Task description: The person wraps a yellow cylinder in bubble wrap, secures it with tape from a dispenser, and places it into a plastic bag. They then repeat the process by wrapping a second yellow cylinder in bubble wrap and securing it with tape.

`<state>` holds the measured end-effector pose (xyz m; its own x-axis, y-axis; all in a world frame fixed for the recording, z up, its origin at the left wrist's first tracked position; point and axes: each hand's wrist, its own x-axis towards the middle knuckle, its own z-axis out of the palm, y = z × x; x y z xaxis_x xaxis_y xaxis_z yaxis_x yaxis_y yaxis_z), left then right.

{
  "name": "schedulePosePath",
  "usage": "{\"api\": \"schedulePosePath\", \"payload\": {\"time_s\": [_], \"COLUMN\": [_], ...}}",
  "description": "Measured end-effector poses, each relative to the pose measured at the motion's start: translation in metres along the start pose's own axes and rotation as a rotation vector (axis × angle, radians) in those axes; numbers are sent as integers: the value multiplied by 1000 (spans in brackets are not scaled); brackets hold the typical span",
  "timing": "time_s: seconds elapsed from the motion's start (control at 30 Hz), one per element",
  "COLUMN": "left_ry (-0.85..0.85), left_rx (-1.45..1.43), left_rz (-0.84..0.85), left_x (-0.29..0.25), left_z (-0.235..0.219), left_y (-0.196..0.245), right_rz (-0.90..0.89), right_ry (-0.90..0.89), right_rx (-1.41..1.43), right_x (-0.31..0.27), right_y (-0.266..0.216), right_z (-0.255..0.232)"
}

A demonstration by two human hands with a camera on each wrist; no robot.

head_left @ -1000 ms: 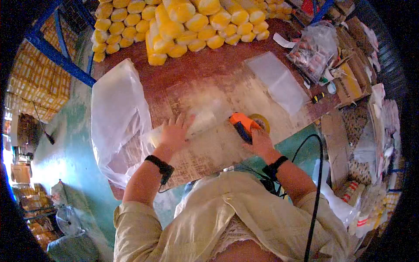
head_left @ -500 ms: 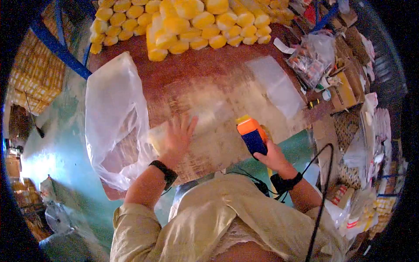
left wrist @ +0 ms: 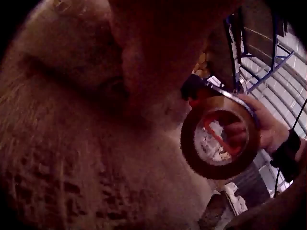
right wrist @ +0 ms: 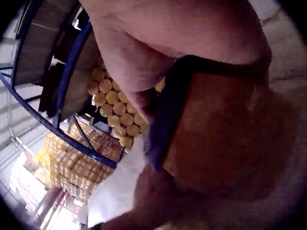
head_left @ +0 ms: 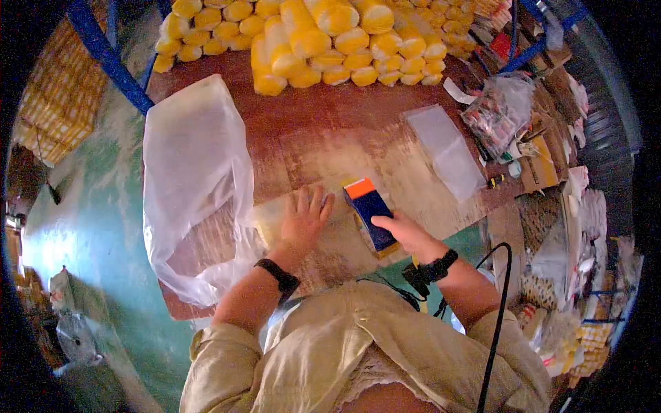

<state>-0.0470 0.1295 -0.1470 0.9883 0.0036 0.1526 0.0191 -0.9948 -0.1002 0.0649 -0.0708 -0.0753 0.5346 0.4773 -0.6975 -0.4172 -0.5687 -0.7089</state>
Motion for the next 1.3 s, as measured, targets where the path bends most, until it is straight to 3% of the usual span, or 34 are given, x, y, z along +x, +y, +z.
{"api": "schedulePosePath", "payload": {"time_s": [0.03,0.13,0.23,0.33,0.4,0.47,0.53,0.63,0.73,0.8,0.87,0.93,1.0,1.07,1.13,1.2,1.27,1.3], "left_ry": [0,-302,-250,-679,-349,-132,2,55,-169,-330,-375,-307,-357,-267,-108,-84,-306,-509], "left_rx": [-34,-263,-480,-1077,-953,-646,-198,104,-46,-142,-239,-310,-201,-193,-349,-612,-820,-862], "left_rz": [-6,-48,70,-117,-153,-132,-47,-80,-110,-89,-79,-84,-108,-86,-25,37,95,123], "left_x": [4,28,58,102,89,68,51,53,76,92,101,105,102,102,103,116,150,178], "left_z": [-9,-63,-17,-13,-44,-60,-47,-2,-7,-45,-46,-34,-36,-30,-10,-10,1,23], "left_y": [-4,-35,-80,-123,-108,-78,-50,-44,-66,-87,-93,-96,-88,-86,-87,-90,-98,-105], "right_rz": [-52,-133,-1,-97,-106,-26,11,-15,-49,-39,-72,-54,-2,56,62,16,-23,-40], "right_ry": [10,-7,22,5,-27,-15,-23,-37,-30,-42,-52,-76,-105,-169,-199,-191,-143,-116], "right_rx": [12,66,47,208,288,244,186,95,63,72,90,120,163,225,258,266,129,59], "right_x": [-1,-8,6,22,32,36,42,51,53,55,54,51,46,46,45,44,49,49], "right_y": [6,10,33,17,3,-10,-12,-10,-14,-17,-3,-4,-16,-20,-19,-13,2,8], "right_z": [4,15,21,31,30,28,22,14,18,19,17,18,16,14,14,16,16,14]}}
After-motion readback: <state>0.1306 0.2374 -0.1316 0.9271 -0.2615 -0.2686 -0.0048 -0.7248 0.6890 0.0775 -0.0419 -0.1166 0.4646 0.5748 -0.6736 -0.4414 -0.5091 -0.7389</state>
